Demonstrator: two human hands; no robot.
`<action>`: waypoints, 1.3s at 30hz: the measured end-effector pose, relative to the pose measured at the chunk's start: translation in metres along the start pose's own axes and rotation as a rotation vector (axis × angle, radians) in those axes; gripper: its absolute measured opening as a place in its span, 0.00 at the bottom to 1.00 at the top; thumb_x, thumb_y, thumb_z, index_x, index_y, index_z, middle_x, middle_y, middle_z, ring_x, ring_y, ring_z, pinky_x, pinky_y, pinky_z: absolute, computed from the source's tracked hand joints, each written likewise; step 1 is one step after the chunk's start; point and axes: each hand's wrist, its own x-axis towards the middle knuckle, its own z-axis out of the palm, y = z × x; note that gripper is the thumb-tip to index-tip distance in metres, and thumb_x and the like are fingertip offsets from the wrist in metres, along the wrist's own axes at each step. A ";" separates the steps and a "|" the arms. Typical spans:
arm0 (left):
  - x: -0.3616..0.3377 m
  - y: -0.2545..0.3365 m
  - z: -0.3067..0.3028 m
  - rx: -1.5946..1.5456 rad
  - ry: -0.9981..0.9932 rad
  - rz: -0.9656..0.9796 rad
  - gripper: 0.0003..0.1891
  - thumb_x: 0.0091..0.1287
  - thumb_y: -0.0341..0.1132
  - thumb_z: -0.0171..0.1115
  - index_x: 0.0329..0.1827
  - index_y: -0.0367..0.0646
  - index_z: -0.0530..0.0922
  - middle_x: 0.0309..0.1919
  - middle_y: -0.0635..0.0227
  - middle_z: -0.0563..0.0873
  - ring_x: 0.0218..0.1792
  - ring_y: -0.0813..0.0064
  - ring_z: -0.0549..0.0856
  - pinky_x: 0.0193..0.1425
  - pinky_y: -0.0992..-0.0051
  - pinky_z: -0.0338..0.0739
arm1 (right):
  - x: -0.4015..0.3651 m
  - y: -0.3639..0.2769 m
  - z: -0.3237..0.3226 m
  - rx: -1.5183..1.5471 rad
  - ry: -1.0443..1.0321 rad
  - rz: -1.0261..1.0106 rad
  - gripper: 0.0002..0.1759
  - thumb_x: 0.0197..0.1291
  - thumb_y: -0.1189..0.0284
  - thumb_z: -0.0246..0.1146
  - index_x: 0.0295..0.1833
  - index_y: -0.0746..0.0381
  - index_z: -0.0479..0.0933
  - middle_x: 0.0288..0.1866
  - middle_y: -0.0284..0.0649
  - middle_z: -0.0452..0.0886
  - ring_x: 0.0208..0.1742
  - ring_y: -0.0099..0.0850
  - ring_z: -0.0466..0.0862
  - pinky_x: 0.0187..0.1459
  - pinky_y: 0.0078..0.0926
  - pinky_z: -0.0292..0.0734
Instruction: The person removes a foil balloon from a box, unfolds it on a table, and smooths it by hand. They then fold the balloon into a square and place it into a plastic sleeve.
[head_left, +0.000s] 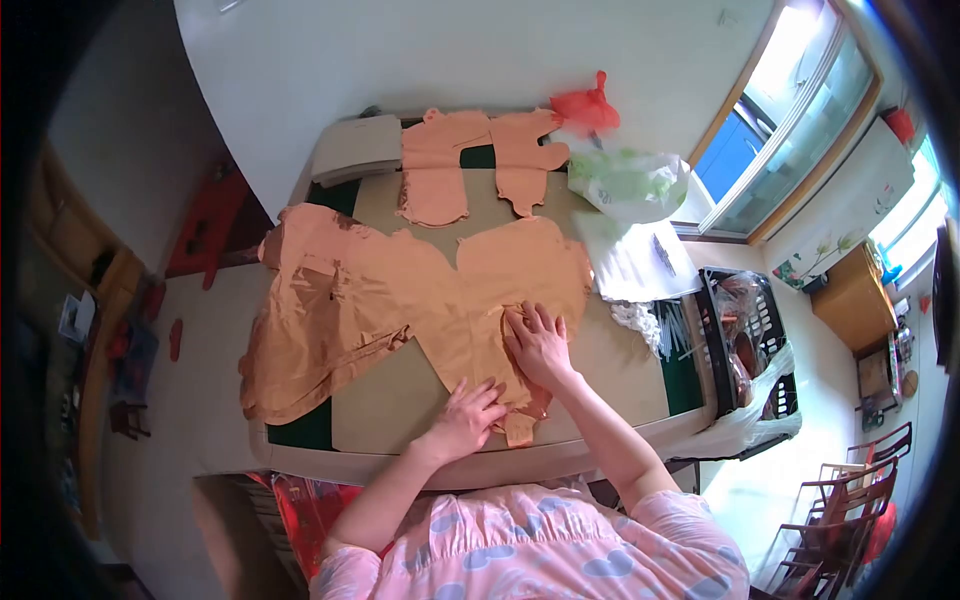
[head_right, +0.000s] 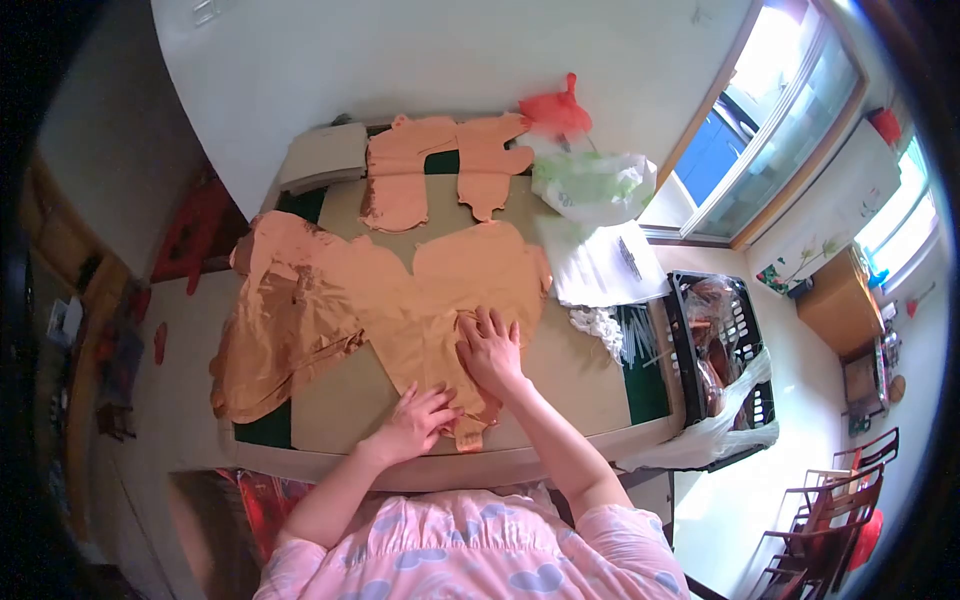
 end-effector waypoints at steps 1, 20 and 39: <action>0.003 -0.006 0.009 -0.044 0.044 -0.013 0.16 0.58 0.33 0.65 0.51 0.46 0.81 0.62 0.61 0.77 0.67 0.63 0.71 0.73 0.51 0.61 | -0.001 0.000 0.002 0.006 0.031 -0.011 0.29 0.66 0.56 0.54 0.71 0.49 0.65 0.73 0.45 0.62 0.74 0.46 0.58 0.69 0.65 0.50; -0.040 -0.028 0.014 0.054 0.173 -0.186 0.27 0.66 0.45 0.61 0.67 0.49 0.72 0.72 0.58 0.65 0.74 0.59 0.61 0.74 0.47 0.53 | -0.040 -0.012 -0.002 0.006 0.016 -0.021 0.32 0.65 0.56 0.57 0.73 0.51 0.62 0.74 0.48 0.60 0.75 0.48 0.57 0.70 0.66 0.45; 0.005 -0.023 0.002 -0.034 0.253 -0.169 0.28 0.65 0.46 0.62 0.67 0.47 0.71 0.70 0.55 0.68 0.73 0.57 0.64 0.73 0.47 0.56 | -0.004 0.014 -0.005 0.067 0.169 0.010 0.28 0.64 0.59 0.58 0.69 0.53 0.67 0.72 0.46 0.65 0.73 0.46 0.62 0.69 0.68 0.49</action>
